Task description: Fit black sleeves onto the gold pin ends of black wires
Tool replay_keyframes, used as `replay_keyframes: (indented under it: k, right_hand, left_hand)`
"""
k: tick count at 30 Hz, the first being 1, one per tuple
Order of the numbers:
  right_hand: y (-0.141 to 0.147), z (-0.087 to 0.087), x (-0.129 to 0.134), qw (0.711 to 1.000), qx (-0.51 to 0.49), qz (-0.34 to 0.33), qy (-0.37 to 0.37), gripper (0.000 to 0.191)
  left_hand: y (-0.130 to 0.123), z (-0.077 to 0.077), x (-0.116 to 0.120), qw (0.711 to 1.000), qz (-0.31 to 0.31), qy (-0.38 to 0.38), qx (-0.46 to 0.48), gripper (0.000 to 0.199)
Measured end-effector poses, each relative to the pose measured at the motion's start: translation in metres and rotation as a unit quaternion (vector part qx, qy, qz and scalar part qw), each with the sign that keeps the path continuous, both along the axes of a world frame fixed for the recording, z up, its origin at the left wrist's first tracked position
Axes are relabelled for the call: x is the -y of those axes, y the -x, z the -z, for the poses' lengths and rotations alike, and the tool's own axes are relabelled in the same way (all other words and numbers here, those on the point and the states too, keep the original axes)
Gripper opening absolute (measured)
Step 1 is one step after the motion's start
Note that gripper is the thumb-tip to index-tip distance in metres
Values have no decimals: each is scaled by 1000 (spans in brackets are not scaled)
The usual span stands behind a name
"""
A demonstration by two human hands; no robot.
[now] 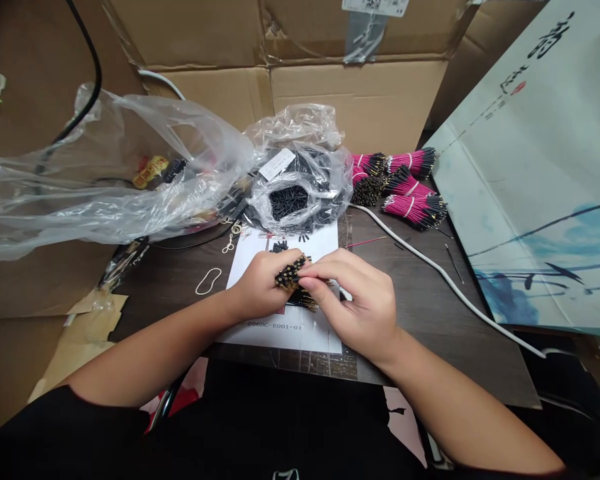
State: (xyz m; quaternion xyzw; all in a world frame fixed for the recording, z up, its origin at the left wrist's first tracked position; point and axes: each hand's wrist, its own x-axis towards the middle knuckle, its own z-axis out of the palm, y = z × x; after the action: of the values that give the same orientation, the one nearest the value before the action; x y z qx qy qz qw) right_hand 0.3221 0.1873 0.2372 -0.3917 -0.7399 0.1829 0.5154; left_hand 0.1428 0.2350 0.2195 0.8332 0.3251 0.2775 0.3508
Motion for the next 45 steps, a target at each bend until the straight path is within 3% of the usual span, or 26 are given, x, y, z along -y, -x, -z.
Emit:
replay_keyframes:
  k: [14,21,25,32,38,45]
  right_hand:
    - [-3,0,1,995,88,18,-37,30]
    - [-6,8,5,964,198,67,-162,55]
    - [-5,11,5,954,236,60,-178,63]
    - [-4,6,4,959,212,56,-177,70]
    - [-7,4,2,954,217,82,-191,53]
    - [-7,4,0,975,160,68,-141,38]
  left_hand:
    - [0,2,0,1000,-10,-12,-26,5]
    - [-2,1,1,999,-31,-5,-16,7]
    - [-4,1,2,999,-36,32,12,13]
    - [-6,-7,3,979,46,173,102,10]
    - [-6,-11,4,956,109,243,126,16]
    - [-4,-5,2,940,155,278,126,25]
